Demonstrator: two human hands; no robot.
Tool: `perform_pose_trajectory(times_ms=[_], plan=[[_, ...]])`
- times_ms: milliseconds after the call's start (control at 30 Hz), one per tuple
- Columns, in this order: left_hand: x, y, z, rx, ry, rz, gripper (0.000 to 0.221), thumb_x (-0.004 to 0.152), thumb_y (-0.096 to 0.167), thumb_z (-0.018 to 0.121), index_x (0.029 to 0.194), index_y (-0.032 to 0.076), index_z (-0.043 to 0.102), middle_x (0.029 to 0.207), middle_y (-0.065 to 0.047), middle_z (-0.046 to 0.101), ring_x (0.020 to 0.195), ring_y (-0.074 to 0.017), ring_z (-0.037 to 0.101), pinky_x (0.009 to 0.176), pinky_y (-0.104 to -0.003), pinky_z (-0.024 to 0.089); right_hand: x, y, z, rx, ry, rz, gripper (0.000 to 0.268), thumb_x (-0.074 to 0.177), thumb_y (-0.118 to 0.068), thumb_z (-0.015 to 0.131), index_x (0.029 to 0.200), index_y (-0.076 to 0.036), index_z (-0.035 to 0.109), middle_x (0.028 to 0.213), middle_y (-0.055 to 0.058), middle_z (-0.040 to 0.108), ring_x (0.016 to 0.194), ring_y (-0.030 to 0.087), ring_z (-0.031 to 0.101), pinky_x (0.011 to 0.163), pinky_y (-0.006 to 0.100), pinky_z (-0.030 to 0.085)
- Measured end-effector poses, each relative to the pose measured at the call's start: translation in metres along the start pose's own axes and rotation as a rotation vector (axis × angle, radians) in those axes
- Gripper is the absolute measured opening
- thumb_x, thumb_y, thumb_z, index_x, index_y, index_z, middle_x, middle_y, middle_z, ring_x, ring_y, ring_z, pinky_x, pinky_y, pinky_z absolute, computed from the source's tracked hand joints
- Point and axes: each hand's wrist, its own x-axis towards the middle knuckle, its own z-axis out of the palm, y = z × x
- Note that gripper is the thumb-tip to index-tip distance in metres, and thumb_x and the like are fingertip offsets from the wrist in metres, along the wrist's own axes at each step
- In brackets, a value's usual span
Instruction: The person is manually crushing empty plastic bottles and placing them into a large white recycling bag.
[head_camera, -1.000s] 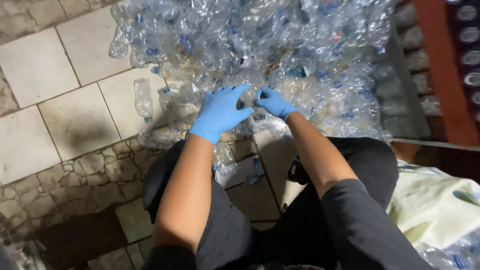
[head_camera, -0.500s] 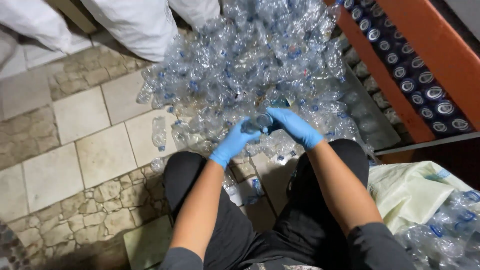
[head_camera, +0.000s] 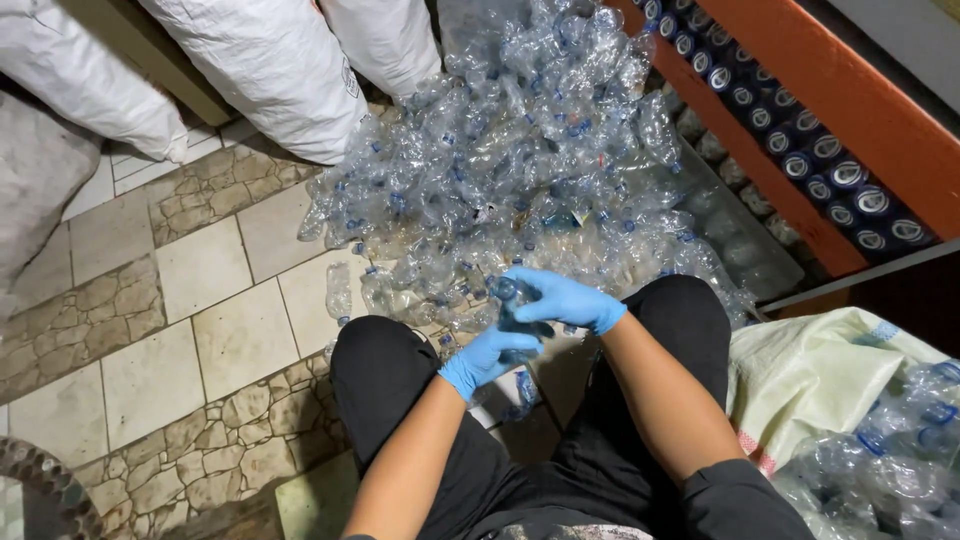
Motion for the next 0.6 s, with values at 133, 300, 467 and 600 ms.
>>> perform_pose_trajectory(times_ms=[133, 300, 467, 600], plan=[[0.035, -0.025, -0.049, 0.381, 0.075, 0.179, 0.038, 0.07, -0.012, 0.085, 0.106, -0.002, 0.077, 0.11, -0.019, 0.076, 0.096, -0.0238, 0.072, 0.077, -0.04, 0.064, 0.012, 0.009, 0.022, -0.141, 0.156, 0.102, 0.042, 0.082, -0.018, 0.086, 0.118, -0.012, 0.064, 0.101, 0.005, 0.071, 0.093, 0.02, 0.066, 0.081, 0.035, 0.055], [0.015, 0.005, -0.003, 0.557, 0.044, 0.187, 0.029, 0.077, 0.006, 0.083, 0.105, 0.001, 0.078, 0.105, -0.017, 0.077, 0.096, -0.0238, 0.073, 0.081, -0.04, 0.062, 0.025, 0.024, 0.04, -0.323, 0.57, 0.195, 0.042, 0.078, -0.031, 0.093, 0.105, -0.013, 0.066, 0.099, 0.008, 0.077, 0.099, 0.028, 0.073, 0.086, 0.041, 0.06], [-0.014, 0.045, 0.039, 0.705, -0.001, 0.191, 0.027, 0.084, 0.021, 0.081, 0.104, 0.004, 0.079, 0.101, -0.016, 0.079, 0.096, -0.0238, 0.074, 0.085, -0.039, 0.06, 0.028, 0.028, 0.03, -0.258, 0.555, 0.192, 0.045, 0.072, -0.028, 0.097, 0.099, -0.01, 0.065, 0.094, 0.009, 0.075, 0.095, 0.027, 0.071, 0.081, 0.04, 0.059], [-0.042, 0.068, 0.075, 0.857, -0.048, 0.19, 0.032, 0.091, 0.037, 0.078, 0.104, 0.007, 0.08, 0.097, -0.014, 0.08, 0.096, -0.0238, 0.074, 0.088, -0.039, 0.058, 0.009, -0.013, 0.03, 0.326, 0.152, -0.055, 0.056, 0.087, -0.056, 0.071, 0.116, -0.008, 0.064, 0.114, 0.008, 0.071, 0.109, 0.02, 0.065, 0.098, 0.039, 0.052]])
